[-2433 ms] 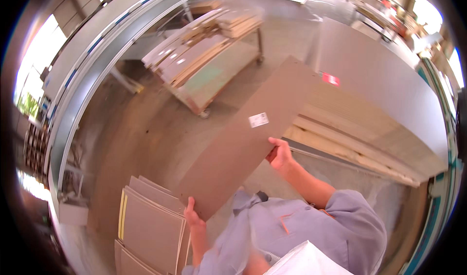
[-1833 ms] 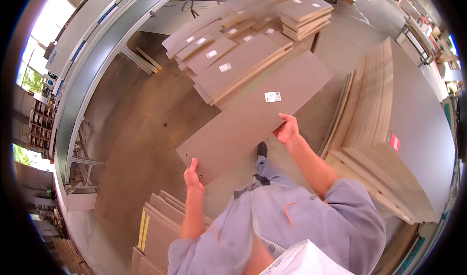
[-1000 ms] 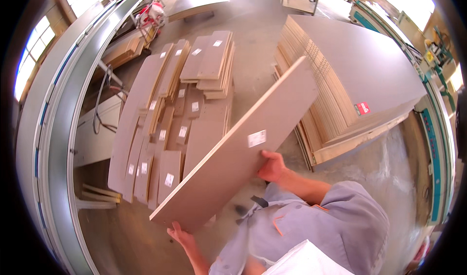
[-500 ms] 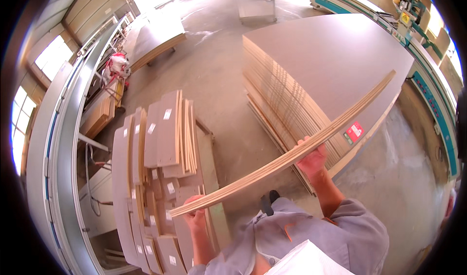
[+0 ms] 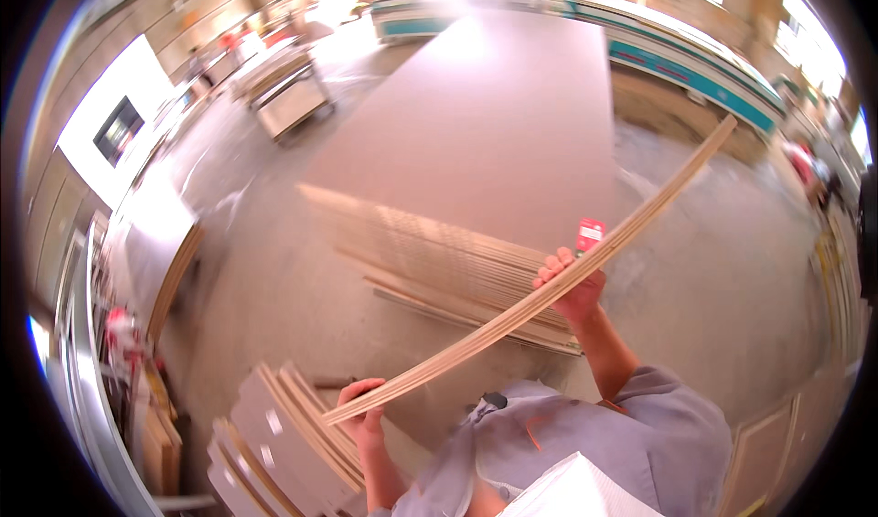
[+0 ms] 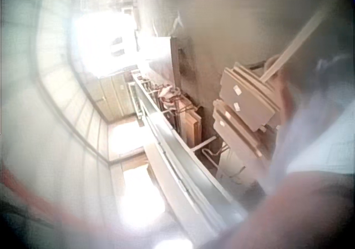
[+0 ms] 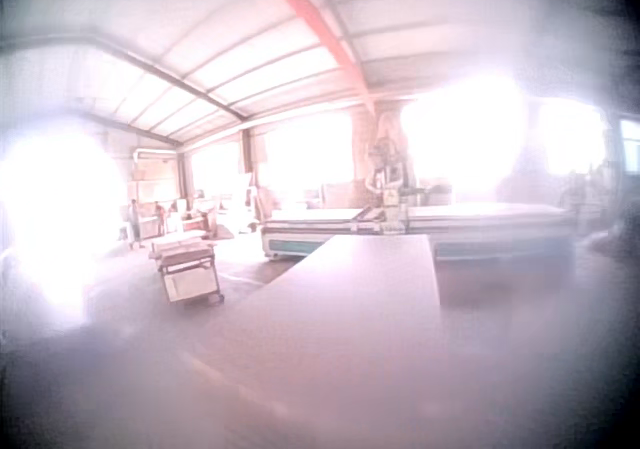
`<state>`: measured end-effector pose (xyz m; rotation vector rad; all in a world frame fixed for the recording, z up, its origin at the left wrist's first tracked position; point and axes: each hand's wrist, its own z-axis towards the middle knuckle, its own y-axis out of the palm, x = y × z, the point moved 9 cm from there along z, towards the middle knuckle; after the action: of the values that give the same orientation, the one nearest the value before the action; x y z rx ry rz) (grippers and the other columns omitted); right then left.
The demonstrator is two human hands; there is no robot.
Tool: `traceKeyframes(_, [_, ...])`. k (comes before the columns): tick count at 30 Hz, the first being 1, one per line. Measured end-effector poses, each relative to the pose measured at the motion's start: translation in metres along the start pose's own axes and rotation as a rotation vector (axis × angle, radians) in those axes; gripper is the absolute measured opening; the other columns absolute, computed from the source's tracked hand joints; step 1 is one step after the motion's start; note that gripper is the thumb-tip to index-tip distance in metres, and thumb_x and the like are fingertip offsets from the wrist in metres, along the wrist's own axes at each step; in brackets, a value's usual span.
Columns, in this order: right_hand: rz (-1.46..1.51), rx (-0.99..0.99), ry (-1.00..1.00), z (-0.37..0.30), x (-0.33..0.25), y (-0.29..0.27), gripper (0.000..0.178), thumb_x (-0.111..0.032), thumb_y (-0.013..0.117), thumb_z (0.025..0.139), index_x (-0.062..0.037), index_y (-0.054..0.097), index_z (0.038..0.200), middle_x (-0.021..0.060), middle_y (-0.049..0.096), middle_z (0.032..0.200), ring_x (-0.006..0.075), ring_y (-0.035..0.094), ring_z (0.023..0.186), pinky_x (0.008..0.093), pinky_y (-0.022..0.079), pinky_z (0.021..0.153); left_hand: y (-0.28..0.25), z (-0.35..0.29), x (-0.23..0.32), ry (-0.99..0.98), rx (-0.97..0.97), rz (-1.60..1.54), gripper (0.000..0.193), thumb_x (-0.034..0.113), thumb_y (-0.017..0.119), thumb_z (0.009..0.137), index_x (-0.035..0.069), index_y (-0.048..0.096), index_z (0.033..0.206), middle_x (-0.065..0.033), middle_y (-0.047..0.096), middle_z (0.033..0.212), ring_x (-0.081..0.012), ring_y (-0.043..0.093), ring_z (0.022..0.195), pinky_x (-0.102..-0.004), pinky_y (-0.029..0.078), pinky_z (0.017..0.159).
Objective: The person walks through a workshop and picks up several flat wooden panels from a large machine table. They carry the panels to a nearby cart and stack them neatly. The person repeats this process, moving more panels from the table to the cart.
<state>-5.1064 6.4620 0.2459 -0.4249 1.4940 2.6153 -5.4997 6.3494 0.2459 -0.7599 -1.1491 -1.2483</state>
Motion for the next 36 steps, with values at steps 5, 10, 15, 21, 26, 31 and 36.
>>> traceKeyframes(5, [-0.066, 0.085, -0.118, 0.0, -0.014, -0.005, 0.033, -0.038, 0.063, 0.081, -0.0079, 0.057, 0.091, 0.0057, 0.055, 0.084, 0.0204, 0.049, 0.079, 0.0344, 0.041, 0.071, 0.018, 0.058, -0.027, -0.006, -0.142, -0.023, 0.046, 0.034, 0.077, 0.073, 0.0, 0.058, 0.098, -0.008, 0.063, 0.093, -0.0105, 0.057, 0.08, -0.022, 0.044, 0.068])
traceKeyframes(10, [-0.012, 0.111, -0.263, -0.037, -0.043, -0.041, 0.036, -0.037, 0.058, 0.084, -0.007, 0.058, 0.104, 0.0099, 0.061, 0.102, 0.0273, 0.056, 0.102, 0.0433, 0.042, 0.091, 0.039, 0.086, -0.062, -0.1, -0.243, -0.008, 0.042, 0.025, 0.075, 0.073, -0.001, 0.057, 0.1, -0.0092, 0.062, 0.089, -0.017, 0.058, 0.083, -0.0296, 0.047, 0.076])
traceKeyframes(15, [-0.1, 0.37, -0.351, -0.082, -0.084, -0.029, 0.051, -0.041, 0.058, 0.084, -0.0085, 0.053, 0.123, 0.0117, 0.057, 0.12, 0.0301, 0.053, 0.11, 0.0468, 0.04, 0.094, 0.089, 0.097, -0.087, -0.107, -0.328, 0.0, 0.045, 0.024, 0.07, 0.072, -0.002, 0.056, 0.106, -0.0069, 0.059, 0.09, -0.0183, 0.056, 0.082, -0.0321, 0.044, 0.075])
traceKeyframes(21, [-0.096, 0.857, -0.633, -0.204, -0.148, -0.022, 0.049, -0.037, 0.064, 0.08, -0.007, 0.054, 0.118, 0.0112, 0.058, 0.117, 0.0285, 0.053, 0.108, 0.0451, 0.041, 0.092, 0.225, 0.087, -0.112, -0.339, -0.58, -0.162, 0.062, 0.041, 0.075, 0.07, -0.007, 0.055, 0.103, -0.0093, 0.057, 0.094, -0.0184, 0.054, 0.085, -0.0343, 0.044, 0.074])
traceKeyframes(26, [-0.105, 0.956, -0.822, -0.297, -0.192, -0.006, 0.053, -0.037, 0.066, 0.077, -0.0074, 0.054, 0.118, 0.01, 0.058, 0.117, 0.0283, 0.052, 0.109, 0.0444, 0.039, 0.093, 0.333, 0.038, -0.106, -0.343, -0.737, -0.14, 0.06, 0.044, 0.074, 0.072, -0.008, 0.056, 0.097, -0.0069, 0.057, 0.089, -0.0161, 0.052, 0.08, -0.0327, 0.042, 0.07])
traceKeyframes(31, [-0.054, 0.946, -1.011, -0.396, -0.266, -0.004, 0.041, -0.034, 0.062, 0.081, -0.0095, 0.055, 0.114, 0.0084, 0.059, 0.113, 0.028, 0.054, 0.106, 0.0443, 0.042, 0.09, 0.465, -0.029, -0.111, -0.346, -0.956, -0.142, 0.057, 0.04, 0.074, 0.072, -0.007, 0.055, 0.099, -0.0064, 0.057, 0.089, -0.0158, 0.053, 0.08, -0.0325, 0.043, 0.07])
traceKeyframes(36, [-0.059, 0.994, -1.088, -0.486, -0.364, 0.018, 0.043, -0.032, 0.063, 0.081, -0.0091, 0.054, 0.117, 0.0072, 0.058, 0.117, 0.027, 0.052, 0.109, 0.0435, 0.04, 0.092, 0.607, -0.118, -0.115, -0.424, -1.017, -0.139, 0.052, 0.036, 0.073, 0.072, -0.007, 0.057, 0.099, -0.0064, 0.058, 0.088, -0.0157, 0.054, 0.08, -0.0311, 0.043, 0.07])
